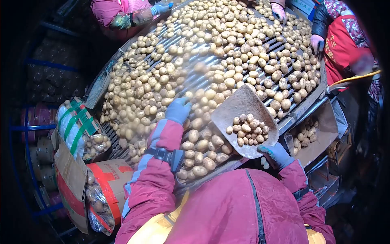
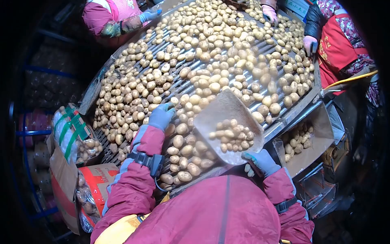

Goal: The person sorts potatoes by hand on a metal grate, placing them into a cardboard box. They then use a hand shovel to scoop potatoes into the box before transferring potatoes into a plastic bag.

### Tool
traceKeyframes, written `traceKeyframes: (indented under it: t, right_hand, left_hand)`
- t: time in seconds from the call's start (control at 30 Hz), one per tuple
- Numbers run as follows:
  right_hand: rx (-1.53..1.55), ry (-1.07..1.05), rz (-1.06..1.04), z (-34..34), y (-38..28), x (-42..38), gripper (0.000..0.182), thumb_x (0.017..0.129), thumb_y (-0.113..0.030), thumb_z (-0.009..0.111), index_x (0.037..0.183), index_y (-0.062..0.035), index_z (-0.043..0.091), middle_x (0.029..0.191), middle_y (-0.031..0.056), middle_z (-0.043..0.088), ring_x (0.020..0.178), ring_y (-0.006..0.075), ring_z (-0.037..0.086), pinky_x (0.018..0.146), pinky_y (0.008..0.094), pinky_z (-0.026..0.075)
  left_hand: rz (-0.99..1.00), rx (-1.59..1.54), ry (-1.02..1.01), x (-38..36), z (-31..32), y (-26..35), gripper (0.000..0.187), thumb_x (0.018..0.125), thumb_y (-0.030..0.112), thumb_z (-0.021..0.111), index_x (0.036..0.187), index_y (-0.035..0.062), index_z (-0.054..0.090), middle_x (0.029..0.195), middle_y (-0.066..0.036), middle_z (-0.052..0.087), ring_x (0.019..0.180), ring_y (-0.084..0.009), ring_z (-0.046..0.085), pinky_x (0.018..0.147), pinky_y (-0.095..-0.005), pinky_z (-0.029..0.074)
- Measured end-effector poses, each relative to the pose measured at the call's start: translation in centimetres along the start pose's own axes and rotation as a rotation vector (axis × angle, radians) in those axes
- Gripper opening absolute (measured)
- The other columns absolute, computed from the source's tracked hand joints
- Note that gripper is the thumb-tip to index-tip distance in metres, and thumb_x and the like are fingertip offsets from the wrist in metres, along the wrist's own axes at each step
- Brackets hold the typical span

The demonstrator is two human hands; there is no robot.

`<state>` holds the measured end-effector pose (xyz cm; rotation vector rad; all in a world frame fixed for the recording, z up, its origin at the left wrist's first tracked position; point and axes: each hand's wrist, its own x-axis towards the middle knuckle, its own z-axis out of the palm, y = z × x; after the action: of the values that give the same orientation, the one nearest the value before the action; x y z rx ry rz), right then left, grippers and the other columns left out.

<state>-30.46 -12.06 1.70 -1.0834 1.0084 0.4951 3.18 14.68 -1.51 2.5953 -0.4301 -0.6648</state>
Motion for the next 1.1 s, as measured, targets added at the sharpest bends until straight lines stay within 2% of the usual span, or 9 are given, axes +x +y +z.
traceKeyframes:
  t: [0.3,0.6,0.7,0.73,0.77,0.8,0.83,0.93,1.1]
  right_hand:
    - [0.01,0.003,-0.008,-0.8,1.5,-0.5,0.029,0.087,-0.024,0.072,0.091,0.0046,0.066,0.062,0.0157,0.065,0.041,0.0253,0.061,0.037,0.0342,0.051]
    - [-0.014,0.013,0.055,-1.5,2.1,-2.3,0.031,0.087,-0.028,0.071,0.088,0.0027,0.068,0.062,0.0158,0.066,0.042,0.0245,0.062,0.038,0.0322,0.05]
    - [0.051,-0.031,0.052,-1.8,2.8,-2.5,0.03,0.089,-0.029,0.069,0.093,0.0012,0.068,0.063,0.0142,0.066,0.042,0.0222,0.061,0.04,0.0319,0.051]
    - [-0.029,-0.018,0.061,-2.0,2.6,-2.9,0.031,0.089,-0.029,0.068,0.094,0.0019,0.068,0.063,0.0148,0.066,0.044,0.0229,0.062,0.042,0.0329,0.053]
    - [-0.034,-0.02,0.047,-2.0,2.4,-3.3,0.032,0.089,-0.028,0.068,0.093,0.0033,0.068,0.063,0.0152,0.066,0.045,0.024,0.064,0.042,0.0338,0.053]
    - [-0.032,-0.048,0.049,-2.4,2.9,-3.0,0.034,0.089,-0.029,0.068,0.093,0.005,0.068,0.065,0.0154,0.067,0.047,0.0248,0.065,0.043,0.0345,0.054]
    - [-0.076,-0.038,0.042,-2.6,3.4,-2.8,0.036,0.089,-0.031,0.068,0.09,0.006,0.068,0.066,0.0155,0.068,0.048,0.0254,0.065,0.043,0.035,0.053]
    - [-0.113,-0.088,0.014,-3.1,3.2,-4.0,0.042,0.091,-0.038,0.064,0.083,0.0033,0.07,0.072,0.0172,0.07,0.057,0.0288,0.068,0.054,0.0395,0.055]
    - [-0.089,-0.133,-0.019,-3.8,3.8,-3.8,0.047,0.093,-0.039,0.062,0.086,0.0072,0.07,0.073,0.0177,0.07,0.054,0.0261,0.067,0.053,0.038,0.055]
  left_hand:
    - [0.47,0.331,0.253,2.7,3.8,-1.5,0.034,0.082,0.014,0.065,0.115,0.0179,0.062,0.112,-0.017,0.062,0.106,-0.0366,0.06,0.089,-0.0471,0.049]
    - [0.421,0.454,0.16,3.6,4.9,-2.3,0.042,0.081,0.013,0.064,0.122,0.0193,0.064,0.111,-0.019,0.064,0.108,-0.0361,0.062,0.093,-0.0471,0.05]
    - [0.448,0.239,0.207,3.7,5.4,-3.5,0.043,0.078,0.011,0.067,0.121,0.0104,0.067,0.119,-0.02,0.066,0.114,-0.0357,0.061,0.103,-0.0424,0.046]
    - [0.198,0.336,0.054,2.2,3.7,0.6,0.042,0.078,0.01,0.066,0.12,0.0104,0.068,0.119,-0.02,0.066,0.116,-0.0356,0.061,0.103,-0.0408,0.046]
    - [0.214,0.155,0.013,2.1,3.3,0.5,0.044,0.08,0.01,0.065,0.123,0.0053,0.065,0.122,-0.02,0.066,0.118,-0.0339,0.06,0.103,-0.0398,0.046]
    - [0.376,0.121,0.211,5.8,6.0,-6.1,0.046,0.082,0.011,0.065,0.127,-0.0012,0.062,0.124,-0.02,0.065,0.117,-0.03,0.061,0.1,-0.0378,0.047]
    - [0.269,-0.072,0.183,7.1,5.8,-8.0,0.049,0.082,0.011,0.066,0.128,-0.0063,0.059,0.125,-0.021,0.065,0.114,-0.0279,0.062,0.098,-0.0354,0.048]
    - [0.031,-0.601,0.109,4.5,2.5,-3.5,0.04,0.089,0.016,0.068,0.126,0.0019,0.063,0.105,-0.007,0.068,0.087,-0.0148,0.063,0.072,-0.0287,0.052]
    - [0.135,-0.88,-0.052,2.9,2.2,7.4,0.034,0.093,0.018,0.07,0.123,0.0031,0.064,0.095,0.0,0.067,0.068,-0.0063,0.058,0.061,-0.0198,0.045]
